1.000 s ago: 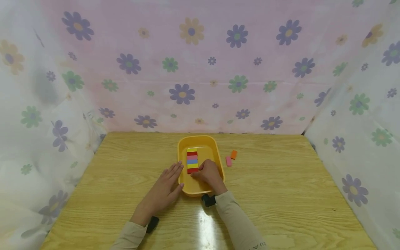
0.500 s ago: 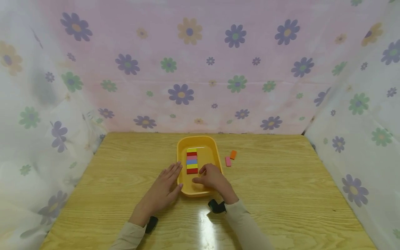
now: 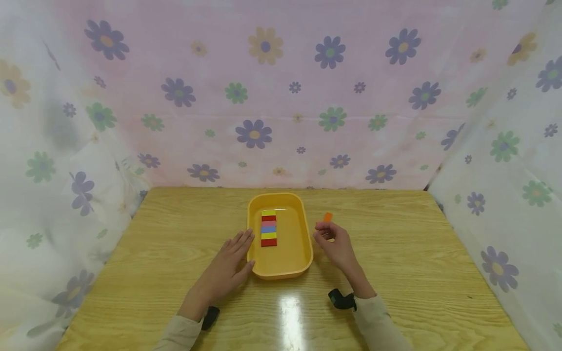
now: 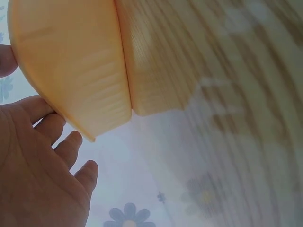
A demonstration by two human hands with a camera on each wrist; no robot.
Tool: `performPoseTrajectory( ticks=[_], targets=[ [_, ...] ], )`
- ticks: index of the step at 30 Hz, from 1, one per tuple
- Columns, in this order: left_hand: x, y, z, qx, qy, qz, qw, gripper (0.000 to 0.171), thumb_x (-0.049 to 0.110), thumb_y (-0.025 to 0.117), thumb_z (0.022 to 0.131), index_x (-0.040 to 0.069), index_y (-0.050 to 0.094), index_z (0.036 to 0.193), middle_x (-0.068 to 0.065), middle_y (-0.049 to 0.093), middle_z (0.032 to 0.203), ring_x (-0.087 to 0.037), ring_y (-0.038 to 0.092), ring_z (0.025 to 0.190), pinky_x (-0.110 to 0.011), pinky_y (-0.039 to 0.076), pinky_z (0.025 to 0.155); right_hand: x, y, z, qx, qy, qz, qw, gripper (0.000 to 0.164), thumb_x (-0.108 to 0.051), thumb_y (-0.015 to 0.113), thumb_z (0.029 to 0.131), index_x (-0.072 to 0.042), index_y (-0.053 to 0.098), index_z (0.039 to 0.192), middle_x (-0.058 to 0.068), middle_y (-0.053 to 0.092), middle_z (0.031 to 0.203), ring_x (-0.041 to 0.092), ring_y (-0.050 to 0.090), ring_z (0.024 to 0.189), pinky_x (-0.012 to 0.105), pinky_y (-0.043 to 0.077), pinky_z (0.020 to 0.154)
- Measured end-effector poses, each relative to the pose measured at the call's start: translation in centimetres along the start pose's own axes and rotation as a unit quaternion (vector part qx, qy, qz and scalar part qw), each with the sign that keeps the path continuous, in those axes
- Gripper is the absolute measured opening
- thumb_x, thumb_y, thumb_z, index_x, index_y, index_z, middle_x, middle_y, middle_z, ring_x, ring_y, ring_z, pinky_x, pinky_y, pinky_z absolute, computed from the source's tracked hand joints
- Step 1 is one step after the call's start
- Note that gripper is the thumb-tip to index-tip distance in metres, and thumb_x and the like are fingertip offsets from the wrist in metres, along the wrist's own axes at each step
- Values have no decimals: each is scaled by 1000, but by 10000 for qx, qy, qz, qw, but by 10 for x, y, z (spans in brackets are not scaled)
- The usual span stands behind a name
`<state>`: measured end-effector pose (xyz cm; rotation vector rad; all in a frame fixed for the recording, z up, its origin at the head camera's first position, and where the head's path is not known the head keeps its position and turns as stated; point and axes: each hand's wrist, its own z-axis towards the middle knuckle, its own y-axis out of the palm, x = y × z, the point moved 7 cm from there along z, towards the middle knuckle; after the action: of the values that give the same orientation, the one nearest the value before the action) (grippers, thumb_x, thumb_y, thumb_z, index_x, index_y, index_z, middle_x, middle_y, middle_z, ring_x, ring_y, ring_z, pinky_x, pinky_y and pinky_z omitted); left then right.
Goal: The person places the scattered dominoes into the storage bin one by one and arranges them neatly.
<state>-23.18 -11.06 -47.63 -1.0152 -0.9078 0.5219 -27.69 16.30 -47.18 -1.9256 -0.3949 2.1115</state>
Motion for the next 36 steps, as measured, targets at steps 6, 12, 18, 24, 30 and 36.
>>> performPoseTrajectory(
  ticks=[6, 12, 18, 24, 30, 36],
  targets=[
    [0, 1, -1, 32, 4, -60, 10000, 64, 34, 51, 95, 11, 24, 148, -1, 18, 155, -25, 17, 142, -52, 17, 112, 35, -12, 9, 503, 579, -1153, 9904, 29, -16, 66, 86, 4, 61, 107, 16, 64, 93, 26, 62, 83, 37, 54, 72],
    [-2, 4, -2, -16, -36, -130, 9999, 64, 34, 50, 96, 12, 22, 149, 1, 14, 156, -23, 15, 142, -51, 16, 113, 49, -7, 20, 228, 1090, -2002, 9734, 42, -30, 69, 83, 4, 57, 107, 15, 62, 94, 25, 57, 81, 38, 50, 73],
    [-3, 4, -1, -1, -12, -95, 10000, 64, 37, 47, 96, 13, 21, 149, 0, 14, 156, -25, 16, 142, -53, 17, 112, 47, -2, 31, 335, 1155, -2370, 9640, 41, -31, 74, 77, 1, 61, 100, 14, 62, 94, 27, 58, 82, 40, 49, 73],
    [-3, 5, -2, -2, -20, -105, 9999, 64, 38, 46, 97, 13, 20, 150, 1, 12, 156, -23, 14, 142, -53, 16, 112, 52, -5, 36, 410, 1172, -1954, 9728, 24, -19, 70, 78, -2, 66, 95, 11, 62, 89, 24, 56, 77, 36, 49, 67],
    [-3, 5, -2, 22, -30, -126, 9999, 63, 38, 46, 97, 14, 20, 150, 1, 13, 156, -22, 14, 143, -52, 16, 113, 58, -12, 33, 404, 1148, -1476, 9815, 27, -16, 72, 78, -1, 65, 98, 14, 62, 96, 26, 56, 87, 39, 49, 76],
    [-3, 6, -1, 41, -11, -104, 9999, 63, 38, 45, 97, 14, 20, 150, 1, 13, 156, -25, 16, 142, -53, 17, 112, 60, -16, 32, 344, 1078, -1356, 9843, 21, -14, 71, 79, -1, 66, 95, 12, 63, 93, 24, 55, 81, 34, 49, 69]
  ],
)
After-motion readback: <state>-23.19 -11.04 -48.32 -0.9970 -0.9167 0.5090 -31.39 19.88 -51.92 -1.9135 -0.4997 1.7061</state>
